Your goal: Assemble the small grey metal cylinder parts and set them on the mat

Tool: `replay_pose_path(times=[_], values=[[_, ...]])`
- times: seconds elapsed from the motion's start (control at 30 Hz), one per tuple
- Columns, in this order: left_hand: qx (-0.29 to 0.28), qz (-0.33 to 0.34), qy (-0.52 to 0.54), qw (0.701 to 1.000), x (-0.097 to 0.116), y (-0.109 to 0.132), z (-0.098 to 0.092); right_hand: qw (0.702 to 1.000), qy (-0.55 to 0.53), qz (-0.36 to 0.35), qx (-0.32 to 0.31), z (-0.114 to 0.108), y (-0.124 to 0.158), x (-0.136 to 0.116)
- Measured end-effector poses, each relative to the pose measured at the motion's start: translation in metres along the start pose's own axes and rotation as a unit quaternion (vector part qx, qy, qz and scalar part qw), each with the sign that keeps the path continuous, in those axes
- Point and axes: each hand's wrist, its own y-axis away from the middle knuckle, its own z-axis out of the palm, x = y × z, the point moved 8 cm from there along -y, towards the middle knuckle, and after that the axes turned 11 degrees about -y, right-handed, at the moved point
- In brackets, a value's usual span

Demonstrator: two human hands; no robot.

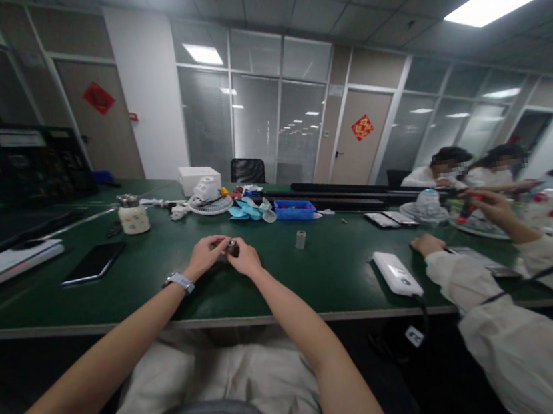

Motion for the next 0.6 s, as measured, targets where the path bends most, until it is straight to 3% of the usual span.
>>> replay_pose_path(times=[0.23,0.6], values=[[-0.001,0.069,-0.010,0.998,0.015,0.002,-0.003,1.000,0.006,0.015,-0.018,0.002,0.002,0.002],[0.022,0.051,-0.023,0.998,0.015,0.002,-0.008,1.000,-0.001,0.005,-0.019,0.002,0.004,0.002]])
